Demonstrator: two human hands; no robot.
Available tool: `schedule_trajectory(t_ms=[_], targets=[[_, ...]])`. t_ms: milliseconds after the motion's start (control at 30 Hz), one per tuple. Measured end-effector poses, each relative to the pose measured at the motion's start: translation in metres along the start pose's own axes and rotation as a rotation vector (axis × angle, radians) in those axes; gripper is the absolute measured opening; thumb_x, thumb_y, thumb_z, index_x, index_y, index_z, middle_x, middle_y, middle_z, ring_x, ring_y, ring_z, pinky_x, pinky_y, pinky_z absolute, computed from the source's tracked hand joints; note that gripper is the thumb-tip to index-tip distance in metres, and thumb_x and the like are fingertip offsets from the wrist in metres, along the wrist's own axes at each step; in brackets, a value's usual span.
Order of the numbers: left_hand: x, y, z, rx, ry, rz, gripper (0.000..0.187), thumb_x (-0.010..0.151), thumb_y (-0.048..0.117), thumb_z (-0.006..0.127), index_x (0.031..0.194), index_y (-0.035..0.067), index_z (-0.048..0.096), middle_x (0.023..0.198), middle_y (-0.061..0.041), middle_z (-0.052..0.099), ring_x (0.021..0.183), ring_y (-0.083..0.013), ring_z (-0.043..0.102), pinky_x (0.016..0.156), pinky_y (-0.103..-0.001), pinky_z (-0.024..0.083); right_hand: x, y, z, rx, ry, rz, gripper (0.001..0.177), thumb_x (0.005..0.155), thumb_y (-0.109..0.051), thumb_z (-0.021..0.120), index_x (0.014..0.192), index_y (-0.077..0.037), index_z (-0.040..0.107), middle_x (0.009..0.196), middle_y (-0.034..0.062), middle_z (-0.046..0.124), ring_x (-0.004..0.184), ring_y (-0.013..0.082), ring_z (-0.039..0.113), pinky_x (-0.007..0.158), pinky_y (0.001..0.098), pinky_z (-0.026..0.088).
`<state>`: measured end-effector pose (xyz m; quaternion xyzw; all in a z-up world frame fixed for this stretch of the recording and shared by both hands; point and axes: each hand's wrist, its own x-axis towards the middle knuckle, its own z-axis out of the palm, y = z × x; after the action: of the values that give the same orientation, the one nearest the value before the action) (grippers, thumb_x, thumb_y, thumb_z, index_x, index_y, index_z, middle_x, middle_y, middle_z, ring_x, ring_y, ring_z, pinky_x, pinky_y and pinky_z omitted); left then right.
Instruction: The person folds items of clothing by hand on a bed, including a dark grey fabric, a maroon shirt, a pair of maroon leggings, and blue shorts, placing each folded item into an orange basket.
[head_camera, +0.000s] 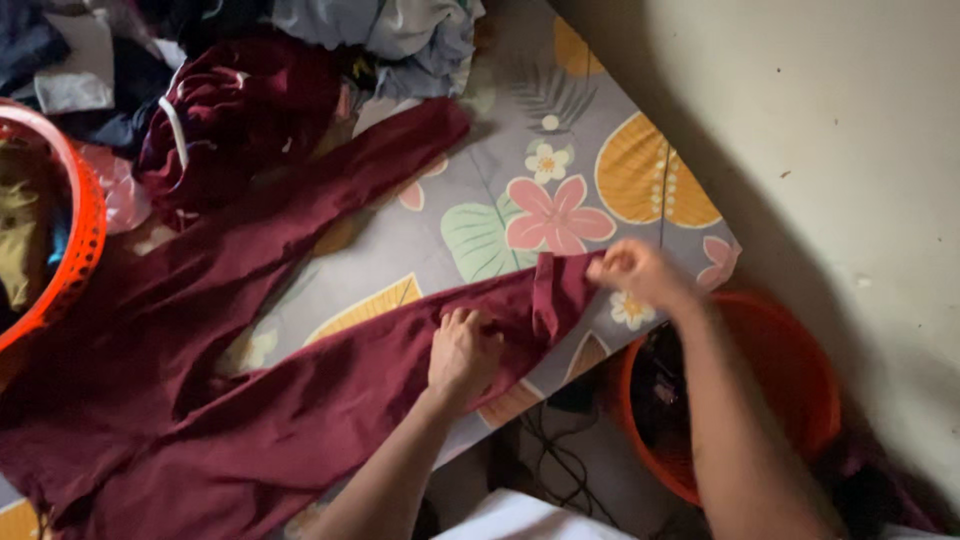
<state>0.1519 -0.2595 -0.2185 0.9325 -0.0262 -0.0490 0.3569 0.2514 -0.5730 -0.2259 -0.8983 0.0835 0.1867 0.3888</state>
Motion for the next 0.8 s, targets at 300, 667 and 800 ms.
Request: schedule_trajectory(t_ms=[300,667,800], targets=[[0.086,0.018,0.058,0.019,0.039,0.21,0.033,0.072,0.007,0.069,0.105,0.009,0.067,0.11,-0.011,0.064,0.111,-0.0337,0.056,0.095,-0.045,0.046,-0.002,-0.008,0.083,-0.074,0.461,-0.636,0.034,0.074,-0.017,0.082,0.104,-0.005,0.07,0.109,0.0162,0.068,0.094,0.0251,0.067,0.078,0.034,0.057],[0.095,0.028,0.075,0.077,0.056,0.268,0.027,0.08,0.025,0.075,0.102,0.012,0.066,0.108,-0.012,0.06,0.109,-0.0352,0.052,0.091,-0.05,0.041,-0.049,0.034,0.021,0.789,-0.08,0.157,0.054,0.082,-0.04,0.074,0.126,-0.01,0.067,0.116,0.0127,0.069,0.1,0.0222,0.065,0.078,0.0388,0.052],[0.114,0.036,0.093,0.007,0.089,0.321,0.016,0.084,0.021,0.073,0.086,0.009,0.063,0.094,-0.012,0.064,0.099,-0.0375,0.059,0.084,-0.052,0.045,-0.041,0.031,0.06,-0.193,0.387,-0.37,0.081,0.073,-0.059,0.088,0.117,0.005,0.066,0.121,0.0283,0.063,0.116,0.0398,0.06,0.096,0.0506,0.052]])
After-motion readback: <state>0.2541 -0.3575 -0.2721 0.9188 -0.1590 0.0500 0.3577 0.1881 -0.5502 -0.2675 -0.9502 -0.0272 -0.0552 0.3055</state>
